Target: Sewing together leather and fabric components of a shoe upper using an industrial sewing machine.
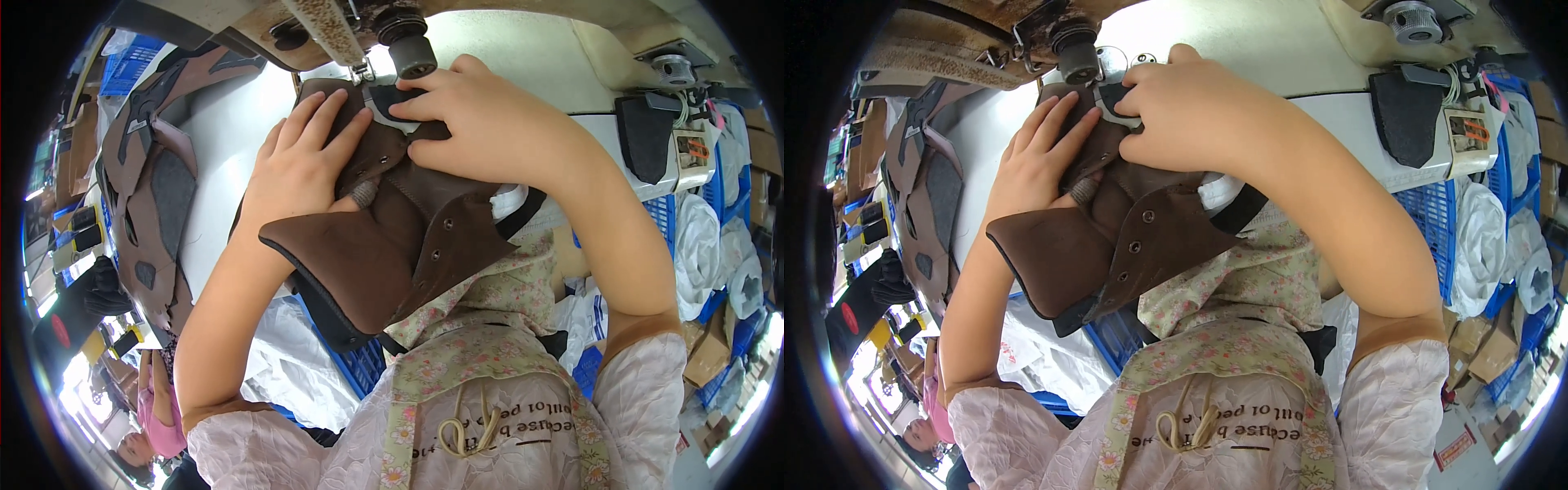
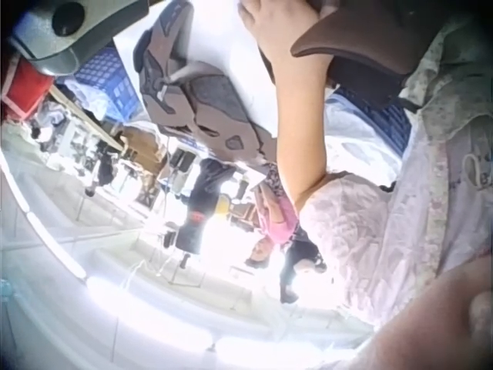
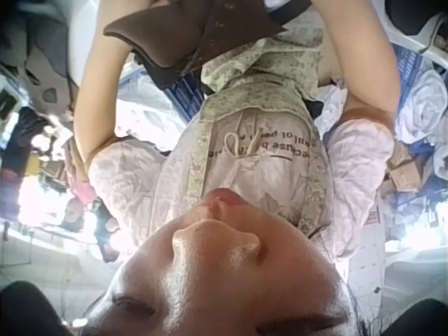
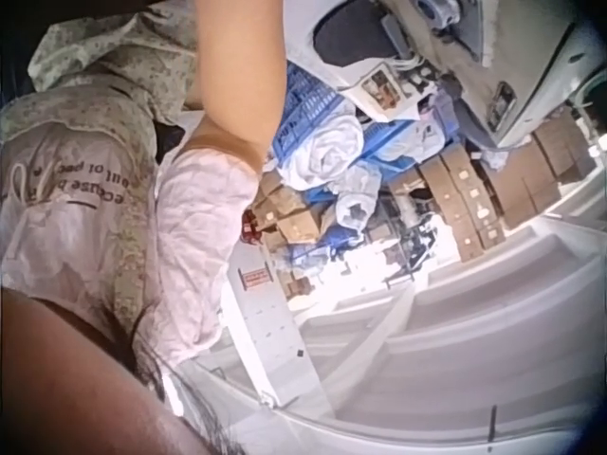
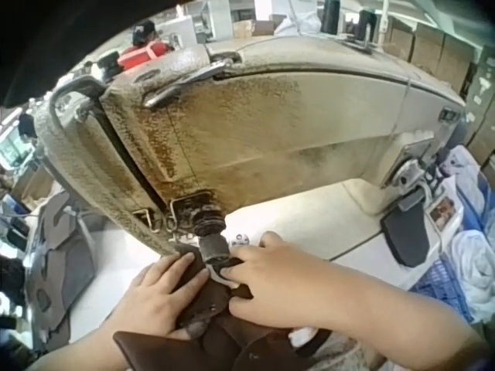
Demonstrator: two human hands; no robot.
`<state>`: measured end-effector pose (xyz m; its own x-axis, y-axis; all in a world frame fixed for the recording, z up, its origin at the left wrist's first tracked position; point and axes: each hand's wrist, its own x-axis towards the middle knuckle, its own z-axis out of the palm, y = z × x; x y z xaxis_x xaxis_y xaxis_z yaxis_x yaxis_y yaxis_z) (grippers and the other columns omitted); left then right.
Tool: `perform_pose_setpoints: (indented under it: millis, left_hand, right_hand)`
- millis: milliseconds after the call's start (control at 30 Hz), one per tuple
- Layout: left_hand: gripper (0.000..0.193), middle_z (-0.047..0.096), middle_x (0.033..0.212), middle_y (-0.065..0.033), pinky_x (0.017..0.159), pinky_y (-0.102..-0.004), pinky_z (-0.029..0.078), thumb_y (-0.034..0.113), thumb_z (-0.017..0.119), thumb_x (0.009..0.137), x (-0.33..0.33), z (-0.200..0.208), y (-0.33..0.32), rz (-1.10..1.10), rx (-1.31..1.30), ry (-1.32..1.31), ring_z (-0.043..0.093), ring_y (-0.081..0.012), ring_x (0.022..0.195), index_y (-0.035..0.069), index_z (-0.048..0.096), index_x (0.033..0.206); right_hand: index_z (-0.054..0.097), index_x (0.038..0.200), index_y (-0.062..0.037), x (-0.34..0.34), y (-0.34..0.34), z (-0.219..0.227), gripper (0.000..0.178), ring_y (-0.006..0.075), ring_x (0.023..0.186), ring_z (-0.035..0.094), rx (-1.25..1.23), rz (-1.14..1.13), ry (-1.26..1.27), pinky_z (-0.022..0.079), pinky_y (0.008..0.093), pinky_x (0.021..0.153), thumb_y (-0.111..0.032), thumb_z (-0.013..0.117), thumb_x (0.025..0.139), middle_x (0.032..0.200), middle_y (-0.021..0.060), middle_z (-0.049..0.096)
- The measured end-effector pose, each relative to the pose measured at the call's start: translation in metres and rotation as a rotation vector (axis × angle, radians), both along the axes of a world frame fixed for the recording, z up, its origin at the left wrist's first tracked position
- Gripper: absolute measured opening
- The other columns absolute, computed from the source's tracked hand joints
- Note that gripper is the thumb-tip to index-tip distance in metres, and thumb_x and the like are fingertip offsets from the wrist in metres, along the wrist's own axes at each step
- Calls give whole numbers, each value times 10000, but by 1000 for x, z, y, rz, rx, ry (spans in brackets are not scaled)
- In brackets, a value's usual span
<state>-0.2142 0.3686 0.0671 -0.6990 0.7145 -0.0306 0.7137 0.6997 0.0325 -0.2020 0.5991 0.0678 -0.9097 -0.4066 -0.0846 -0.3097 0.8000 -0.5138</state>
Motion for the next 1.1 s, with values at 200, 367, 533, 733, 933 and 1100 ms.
perform_pose_setpoints:
  millis: [200,367,533,733,933,1100]
  left_hand:
    - [567,446,1463,-136,1086,-460,350,373,611,840,0,-2,6,11,45,14,390,-351,1359,184,536,1369]
    - [681,476,1420,-175,1069,-474,371,299,687,681,0,-8,5,11,96,79,417,-361,1327,171,550,1336]
    - [521,452,1449,-157,1090,-464,345,351,641,837,1,-2,8,27,9,38,391,-357,1356,200,585,1332]
    - [506,474,1421,-146,1083,-459,357,359,634,839,2,-2,8,32,30,40,410,-345,1343,203,601,1320]
    - [504,515,1388,-142,1079,-454,363,354,630,841,1,-4,7,16,33,38,431,-338,1328,179,606,1313]
    - [513,533,1373,-151,1079,-455,359,347,625,841,1,-2,8,15,40,18,436,-344,1324,153,602,1316]
  right_hand:
    - [676,1185,-56,-6,6,-4,432,318,1152,524,-16,36,41,450,361,1007,-203,615,783,1243,100,647]
    - [684,1172,-61,-8,11,-3,404,295,1117,538,-99,31,18,464,373,952,-179,609,793,1073,122,671]
    - [704,1132,-61,-9,10,-6,357,298,1072,546,-52,69,57,465,393,917,-167,605,806,952,129,651]
    - [751,1024,-125,-5,11,-14,287,321,985,597,-50,8,207,519,412,867,-226,608,797,1105,118,649]
    - [748,1015,-118,-5,9,-9,274,332,954,597,-44,1,184,525,413,854,-209,617,792,1073,116,645]
    - [733,996,-67,-6,5,-9,262,321,939,598,-32,44,212,540,398,819,-214,633,804,1061,115,637]
